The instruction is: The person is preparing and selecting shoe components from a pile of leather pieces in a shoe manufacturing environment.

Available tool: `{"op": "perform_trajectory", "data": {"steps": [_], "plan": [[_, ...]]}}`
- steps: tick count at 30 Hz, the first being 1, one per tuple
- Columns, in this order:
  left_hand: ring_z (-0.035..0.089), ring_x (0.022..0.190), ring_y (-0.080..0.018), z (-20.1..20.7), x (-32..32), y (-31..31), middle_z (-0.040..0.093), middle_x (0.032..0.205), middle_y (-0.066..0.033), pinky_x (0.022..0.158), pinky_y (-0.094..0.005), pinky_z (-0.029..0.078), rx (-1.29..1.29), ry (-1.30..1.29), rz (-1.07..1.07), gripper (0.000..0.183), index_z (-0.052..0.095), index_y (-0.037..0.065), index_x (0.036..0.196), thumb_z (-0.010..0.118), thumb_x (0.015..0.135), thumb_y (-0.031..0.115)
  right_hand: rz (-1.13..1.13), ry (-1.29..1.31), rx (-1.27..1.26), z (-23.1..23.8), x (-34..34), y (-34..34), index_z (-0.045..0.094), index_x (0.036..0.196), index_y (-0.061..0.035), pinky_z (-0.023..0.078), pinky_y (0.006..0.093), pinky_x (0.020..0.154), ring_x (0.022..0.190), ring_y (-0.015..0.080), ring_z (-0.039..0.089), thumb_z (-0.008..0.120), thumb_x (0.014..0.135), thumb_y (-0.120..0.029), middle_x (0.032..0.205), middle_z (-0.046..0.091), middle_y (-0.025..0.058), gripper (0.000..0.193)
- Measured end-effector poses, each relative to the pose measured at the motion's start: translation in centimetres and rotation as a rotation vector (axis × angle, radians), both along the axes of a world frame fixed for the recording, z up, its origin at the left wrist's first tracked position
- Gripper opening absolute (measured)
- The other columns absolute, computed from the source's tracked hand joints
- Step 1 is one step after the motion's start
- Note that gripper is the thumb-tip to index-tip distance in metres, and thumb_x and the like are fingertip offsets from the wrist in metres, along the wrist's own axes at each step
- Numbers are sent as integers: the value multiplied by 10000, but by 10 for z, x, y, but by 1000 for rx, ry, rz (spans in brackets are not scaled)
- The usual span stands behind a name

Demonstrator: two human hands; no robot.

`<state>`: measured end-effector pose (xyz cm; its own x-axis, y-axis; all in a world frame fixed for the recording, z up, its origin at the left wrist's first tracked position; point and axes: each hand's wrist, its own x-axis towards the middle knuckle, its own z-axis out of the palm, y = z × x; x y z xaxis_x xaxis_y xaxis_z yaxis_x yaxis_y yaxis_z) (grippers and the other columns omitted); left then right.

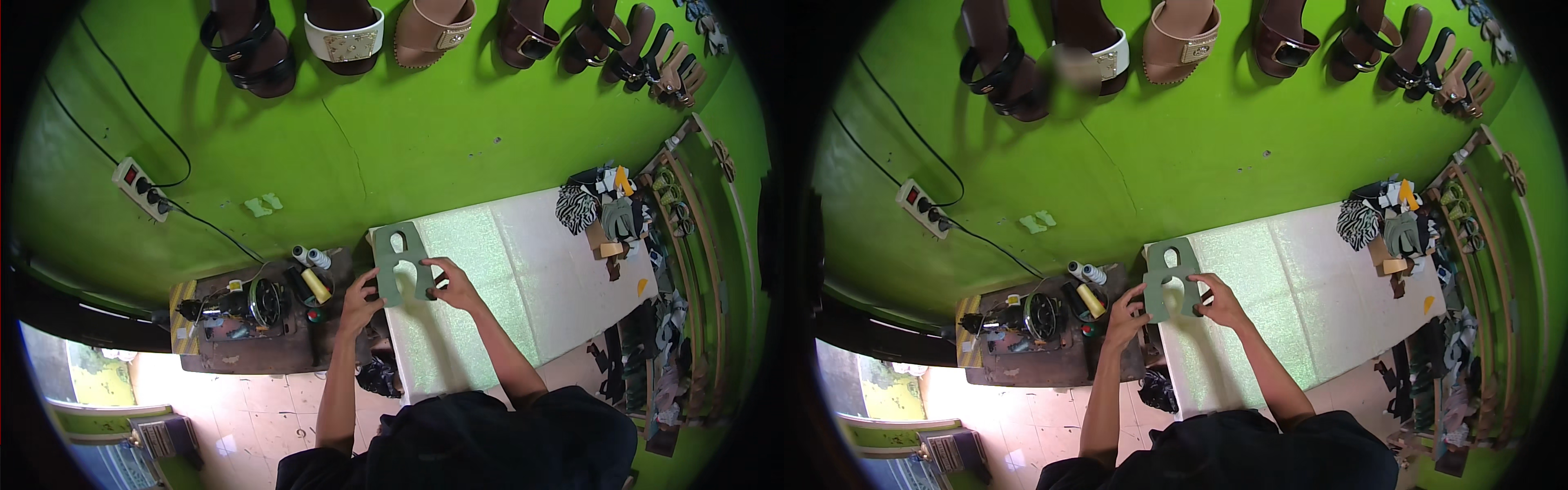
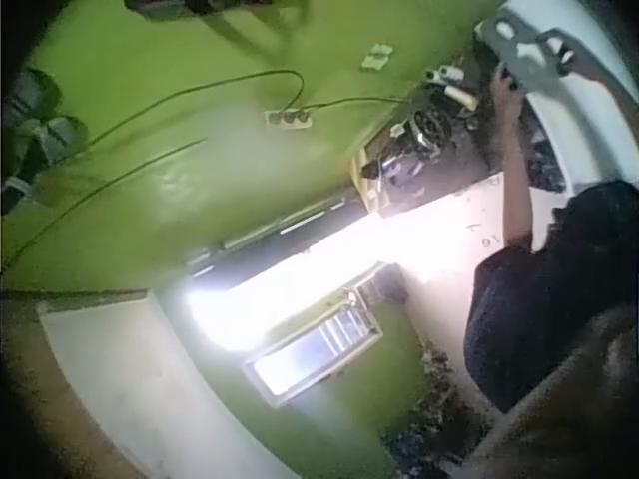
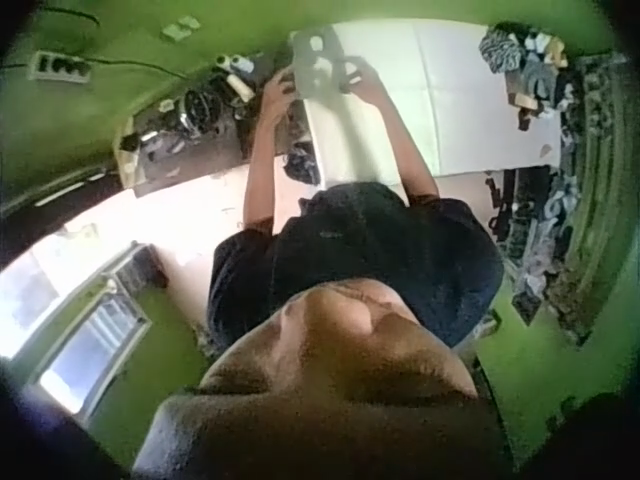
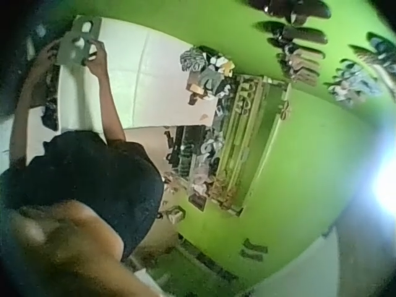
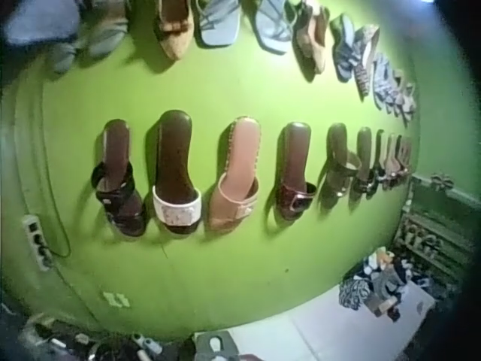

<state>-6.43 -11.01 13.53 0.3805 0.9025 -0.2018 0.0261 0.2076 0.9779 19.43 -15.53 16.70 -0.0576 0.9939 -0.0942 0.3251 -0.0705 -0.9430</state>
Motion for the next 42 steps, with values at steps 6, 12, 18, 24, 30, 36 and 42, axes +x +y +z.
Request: {"op": "perform_trajectory", "data": {"steps": [6,12,18,24,30,36,42], "plan": [[592,1047,-184,-28,17,58,524,1384,-79,834,-301,549,45,10,-1,776,488,56,1428,657,707,-177,6,2,81,-38,16,63,525,1365,-133,600,289,737,888,202,652,731,725,108,1344,512,82,715],[626,1046,-214,-66,24,105,548,1357,-86,792,-301,560,72,79,12,776,510,115,1423,640,718,-183,12,18,97,-77,23,109,531,1363,-136,587,300,799,910,217,666,702,724,135,1340,525,97,715],[641,1044,-220,-98,33,132,546,1373,-98,815,-320,564,33,164,-6,787,512,128,1427,652,717,-182,-15,9,-51,-116,29,134,547,1354,-133,586,315,828,992,234,658,718,713,112,1342,521,115,707],[647,1029,-227,-130,26,140,553,1362,-98,814,-329,568,-7,265,19,801,509,135,1430,676,710,-174,18,-65,38,-165,21,151,552,1340,-101,582,336,877,1129,274,611,716,700,104,1337,519,130,691],[641,1012,-227,-143,40,144,546,1343,-98,789,-326,570,71,343,4,802,512,132,1421,706,694,-144,0,-211,97,-174,33,149,561,1321,-87,568,360,910,1129,311,608,727,665,92,1320,518,145,700],[546,1137,-316,-135,37,140,496,1339,-124,998,-398,477,234,591,-16,802,523,142,1403,771,674,-81,11,-238,20,-157,21,150,550,1328,-92,540,392,944,1129,342,585,737,652,64,1300,517,154,719],[377,1309,-320,-96,54,134,362,1483,-109,1123,-413,360,404,913,-91,884,478,161,1445,844,654,11,-35,-457,139,-140,21,148,511,1372,-112,484,408,1023,1167,381,530,742,643,40,1360,487,136,780]]}}
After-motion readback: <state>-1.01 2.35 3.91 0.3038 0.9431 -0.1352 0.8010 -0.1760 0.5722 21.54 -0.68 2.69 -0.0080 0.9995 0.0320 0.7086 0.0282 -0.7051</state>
